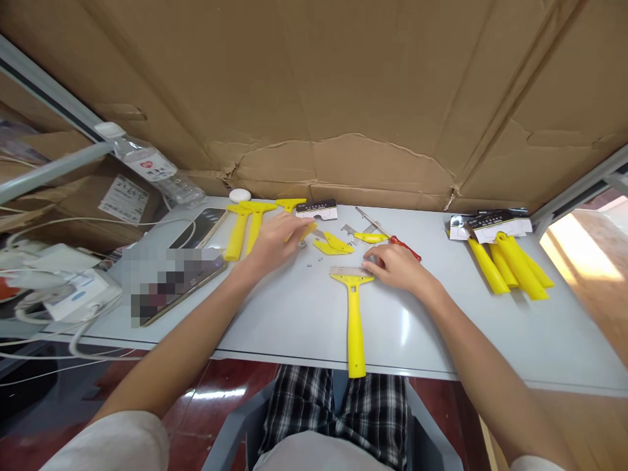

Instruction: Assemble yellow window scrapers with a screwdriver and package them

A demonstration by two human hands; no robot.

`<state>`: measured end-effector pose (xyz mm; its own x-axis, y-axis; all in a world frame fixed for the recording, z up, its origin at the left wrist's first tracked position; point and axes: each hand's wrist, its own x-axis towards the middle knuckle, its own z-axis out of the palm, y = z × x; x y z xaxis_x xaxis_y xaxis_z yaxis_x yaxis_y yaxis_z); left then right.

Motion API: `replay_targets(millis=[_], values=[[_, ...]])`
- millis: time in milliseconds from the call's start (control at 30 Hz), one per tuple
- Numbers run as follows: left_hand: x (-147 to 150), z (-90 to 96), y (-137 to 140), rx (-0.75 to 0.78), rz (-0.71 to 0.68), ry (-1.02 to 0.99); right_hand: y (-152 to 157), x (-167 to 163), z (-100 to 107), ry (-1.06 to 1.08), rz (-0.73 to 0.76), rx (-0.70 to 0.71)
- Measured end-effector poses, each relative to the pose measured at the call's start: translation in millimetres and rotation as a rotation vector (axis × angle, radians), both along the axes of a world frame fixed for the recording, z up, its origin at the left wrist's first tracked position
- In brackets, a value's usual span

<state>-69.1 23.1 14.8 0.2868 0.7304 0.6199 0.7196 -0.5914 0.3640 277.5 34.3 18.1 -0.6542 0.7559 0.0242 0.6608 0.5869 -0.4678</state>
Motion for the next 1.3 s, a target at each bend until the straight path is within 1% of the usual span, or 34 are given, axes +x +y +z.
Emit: replay_targets(millis=[100, 200, 367, 500, 600, 700, 833, 967, 1067, 1100, 1167, 1300], values=[[5.6, 3.3, -4.1, -0.055, 0.077, -0.180, 0.2, 0.2, -0.5, -0.008, 0.000, 0.010], [11.2, 5.9, -6.7, -0.169, 0.092, -0.370, 0.2, 0.1, -0.2, -0.015, -0.001, 0.006], [23.2, 10.2, -10.9, -0.402, 0.021, -0.637, -0.3, -0.3, -1.1, 0.019, 0.005, 0.013], [33.1, 9.0, -15.7, -0.588, -0.069, -0.819, -0.9, 1.8, -3.9, 0.169, -0.017, 0.061], [39.0, 6.3, -19.6, -0.668, -0.128, -0.876, -4.2, 2.7, -2.9, 0.252, -0.055, 0.155], [44.2, 4.1, -24.1, -0.725, -0.158, -0.892, -9.8, -0.7, 1.1, 0.327, -0.035, 0.221], [49.9, 1.6, -29.7, -0.765, -0.177, -0.873, -14.9, -8.8, 4.2, 0.490, 0.030, 0.218], [51.2, -1.1, -30.9, -0.769, -0.176, -0.806, -14.8, -11.2, 4.1, 0.519, 0.023, 0.186], [49.4, -2.3, -29.2, -0.723, -0.151, -0.719, -13.9, -9.4, 4.9, 0.518, 0.010, 0.166], [48.5, -2.4, -28.6, -0.684, -0.142, -0.678, -13.8, -8.8, 5.4, 0.521, 0.010, 0.162], [46.2, -2.1, -28.2, -0.555, -0.137, -0.545, -13.6, -8.2, 6.3, 0.527, 0.011, 0.167], [42.1, -1.4, -31.5, -0.234, -0.197, -0.168, -12.8, -7.6, 6.0, 0.518, 0.011, 0.190]])
